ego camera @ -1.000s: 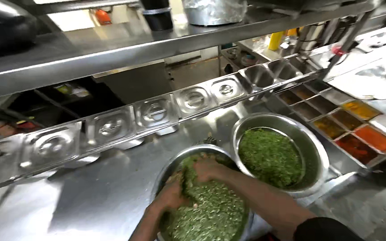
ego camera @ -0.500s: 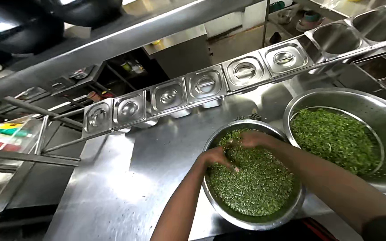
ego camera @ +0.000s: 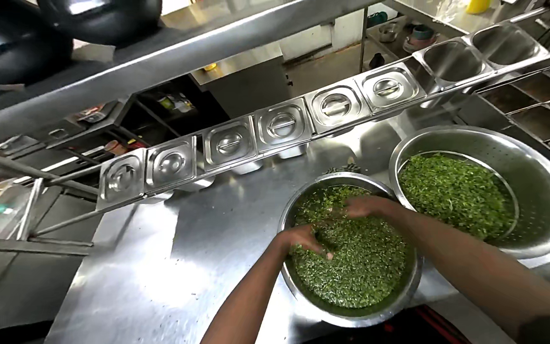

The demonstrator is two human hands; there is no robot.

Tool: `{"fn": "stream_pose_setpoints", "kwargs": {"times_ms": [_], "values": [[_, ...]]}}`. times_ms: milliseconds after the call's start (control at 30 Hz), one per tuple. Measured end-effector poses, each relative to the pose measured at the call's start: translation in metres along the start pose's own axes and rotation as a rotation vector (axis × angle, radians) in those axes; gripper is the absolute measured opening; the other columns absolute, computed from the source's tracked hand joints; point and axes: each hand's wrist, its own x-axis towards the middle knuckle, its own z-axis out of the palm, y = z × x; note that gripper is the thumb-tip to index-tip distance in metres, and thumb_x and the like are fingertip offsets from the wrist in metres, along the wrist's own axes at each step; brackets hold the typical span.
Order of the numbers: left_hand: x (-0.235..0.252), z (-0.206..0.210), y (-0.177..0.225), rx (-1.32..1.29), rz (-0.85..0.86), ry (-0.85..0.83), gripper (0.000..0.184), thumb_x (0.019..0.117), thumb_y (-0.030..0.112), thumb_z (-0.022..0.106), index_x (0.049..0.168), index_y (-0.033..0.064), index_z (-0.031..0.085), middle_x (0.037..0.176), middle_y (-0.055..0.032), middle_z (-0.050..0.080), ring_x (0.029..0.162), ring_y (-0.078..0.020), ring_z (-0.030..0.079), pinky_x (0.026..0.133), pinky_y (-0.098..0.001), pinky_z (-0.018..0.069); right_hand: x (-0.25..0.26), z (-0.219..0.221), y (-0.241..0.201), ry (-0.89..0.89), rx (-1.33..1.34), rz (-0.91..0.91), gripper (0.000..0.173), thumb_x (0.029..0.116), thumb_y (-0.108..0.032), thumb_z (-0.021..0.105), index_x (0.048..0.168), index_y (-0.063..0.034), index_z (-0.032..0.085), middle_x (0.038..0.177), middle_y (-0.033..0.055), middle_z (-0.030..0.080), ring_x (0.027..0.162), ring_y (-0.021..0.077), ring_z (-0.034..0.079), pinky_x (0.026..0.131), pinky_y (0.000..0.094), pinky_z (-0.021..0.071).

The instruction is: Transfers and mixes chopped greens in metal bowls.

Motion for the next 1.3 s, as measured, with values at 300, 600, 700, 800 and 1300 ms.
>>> {"fn": "stream_pose_setpoints", "kwargs": {"times_ms": [300, 600, 700, 800, 1300], "values": [[-0.017, 0.027, 0.004, -0.129, -0.009, -0.008, 0.102, 0.0745, 0.013, 0.089, 0.159, 0.0122, 0.032, 0.151, -0.0164, 0.049, 0.136, -0.0230, 0.051, 0.112, -0.0417, 0.0448, -0.019, 0.014, 0.011, -0.009, 0.062, 0.024, 0.073, 0.1063, -0.060, 0.038, 0.137, 0.0033, 0.059, 0.138, 0.0284, 0.059, 0.131, 0.0437, 0.055, 0.108, 0.0681, 0.0390], [-0.027, 0.051, 0.005, -0.203, 0.029, -0.010, 0.109, 0.0710, 0.011, 0.089, 0.161, 0.0150, 0.028, 0.158, -0.0139, 0.041, 0.142, -0.0227, 0.045, 0.114, -0.0410, 0.0432, -0.034, 0.032, 0.029, -0.014, 0.207, 0.005, 0.081, 0.1043, -0.065, 0.038, 0.141, 0.0052, 0.055, 0.141, 0.0305, 0.055, 0.135, 0.0442, 0.051, 0.111, 0.0670, 0.0360], [-0.029, 0.060, 0.005, -0.260, 0.035, 0.015, 0.107, 0.0720, 0.010, 0.089, 0.160, 0.0136, 0.029, 0.157, -0.0151, 0.043, 0.140, -0.0230, 0.048, 0.112, -0.0413, 0.0446, -0.036, 0.039, 0.036, -0.026, 0.254, -0.004, 0.080, 0.1049, -0.065, 0.036, 0.142, 0.0042, 0.054, 0.141, 0.0306, 0.055, 0.135, 0.0444, 0.051, 0.111, 0.0674, 0.0356], [-0.030, 0.071, 0.005, -0.338, 0.035, 0.078, 0.105, 0.0726, 0.013, 0.089, 0.160, 0.0123, 0.031, 0.155, -0.0150, 0.046, 0.138, -0.0226, 0.050, 0.111, -0.0405, 0.0462, -0.042, 0.048, 0.038, -0.021, 0.318, 0.014, 0.080, 0.1053, -0.064, 0.037, 0.143, 0.0046, 0.053, 0.142, 0.0315, 0.054, 0.135, 0.0452, 0.050, 0.110, 0.0676, 0.0354], [-0.019, 0.129, 0.040, -1.066, -0.178, 0.612, 0.044, 0.1099, 0.031, 0.043, 0.141, 0.0011, 0.051, 0.129, -0.0153, 0.061, 0.114, -0.0187, 0.061, 0.097, -0.0406, 0.0510, -0.063, 0.114, 0.009, 0.199, 0.770, 0.171, 0.073, 0.1054, -0.055, 0.046, 0.156, -0.0024, 0.038, 0.160, 0.0246, 0.036, 0.145, 0.0386, 0.041, 0.117, 0.0589, 0.0357]]}}
